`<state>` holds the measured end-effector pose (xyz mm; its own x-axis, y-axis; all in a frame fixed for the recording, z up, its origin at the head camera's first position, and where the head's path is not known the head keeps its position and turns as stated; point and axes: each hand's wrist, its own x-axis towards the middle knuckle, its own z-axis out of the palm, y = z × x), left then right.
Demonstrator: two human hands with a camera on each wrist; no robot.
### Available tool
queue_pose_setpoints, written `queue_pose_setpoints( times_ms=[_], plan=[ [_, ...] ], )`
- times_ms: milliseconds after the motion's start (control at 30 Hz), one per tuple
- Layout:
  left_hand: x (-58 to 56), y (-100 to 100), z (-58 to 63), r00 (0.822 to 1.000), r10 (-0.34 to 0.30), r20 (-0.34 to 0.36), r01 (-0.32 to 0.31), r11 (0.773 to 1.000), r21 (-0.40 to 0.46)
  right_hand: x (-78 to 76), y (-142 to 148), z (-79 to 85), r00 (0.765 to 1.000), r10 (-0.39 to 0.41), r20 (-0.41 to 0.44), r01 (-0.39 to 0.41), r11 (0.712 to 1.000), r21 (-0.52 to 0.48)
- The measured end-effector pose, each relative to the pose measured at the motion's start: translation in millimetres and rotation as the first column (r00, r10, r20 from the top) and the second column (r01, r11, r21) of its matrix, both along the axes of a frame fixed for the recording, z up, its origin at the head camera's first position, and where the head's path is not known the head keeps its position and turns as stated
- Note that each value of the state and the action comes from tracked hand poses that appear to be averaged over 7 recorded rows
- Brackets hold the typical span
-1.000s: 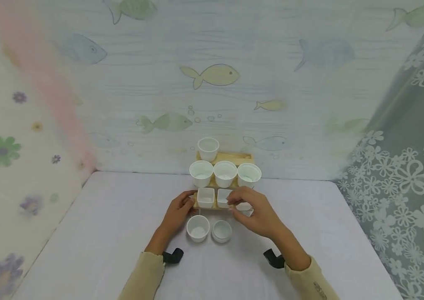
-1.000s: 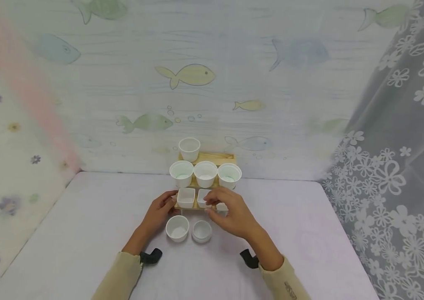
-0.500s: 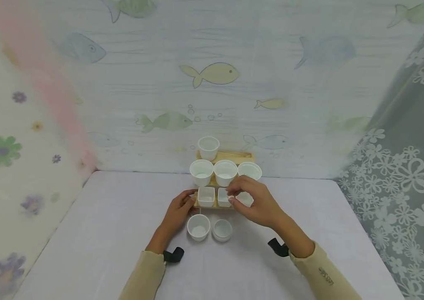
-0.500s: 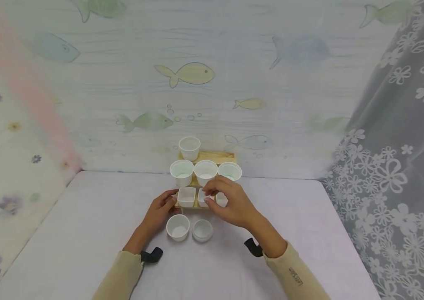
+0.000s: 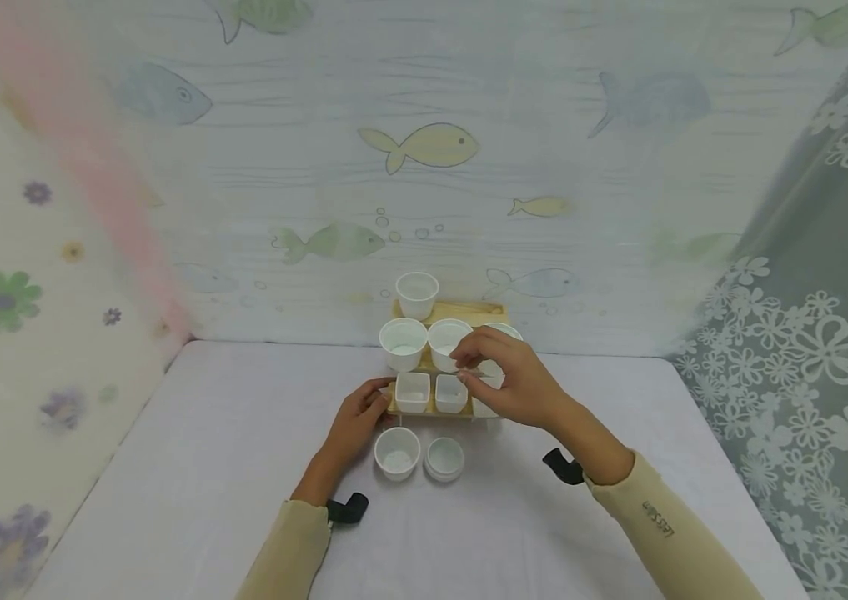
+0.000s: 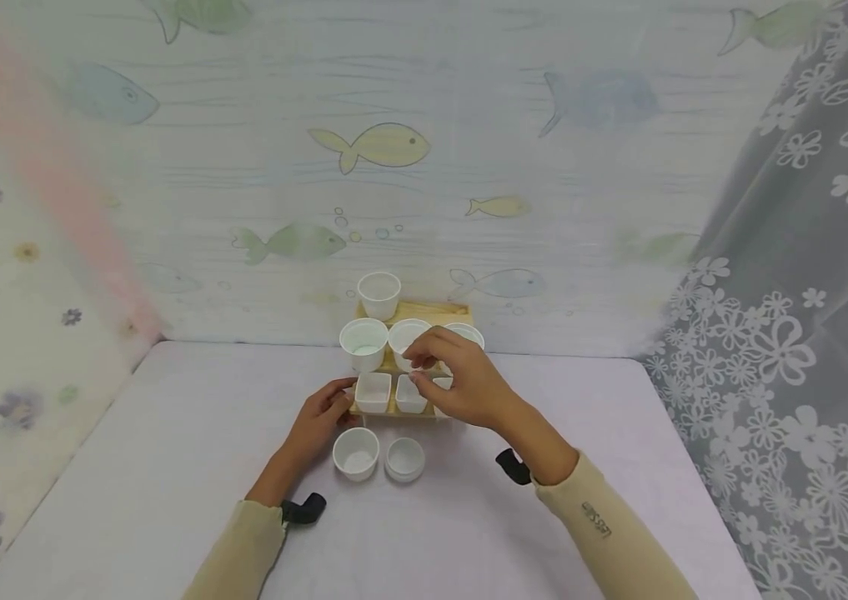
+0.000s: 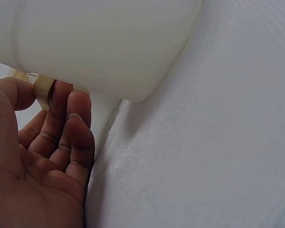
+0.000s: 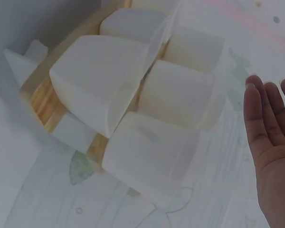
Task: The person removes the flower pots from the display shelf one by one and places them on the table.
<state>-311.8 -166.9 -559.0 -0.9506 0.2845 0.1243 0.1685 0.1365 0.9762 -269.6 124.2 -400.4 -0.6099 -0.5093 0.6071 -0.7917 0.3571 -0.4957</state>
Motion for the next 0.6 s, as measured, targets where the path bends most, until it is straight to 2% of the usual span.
queue_pose_setpoints(
  times_ms=[200,600],
  plan=[
    [0.9,-1,0.0,1.000,0.005,0.006,-0.005,1.000,-0.017,-8.8,-1,3.2,0.999,0.028,-0.025,-0.027,0.998,0.048],
    [-1.9,-2,-0.5,1.000,0.008,0.002,-0.008,1.000,-0.017,-29.8,-4,20.8,1.000,0.008,-0.019,-0.006,0.995,0.098]
  ],
)
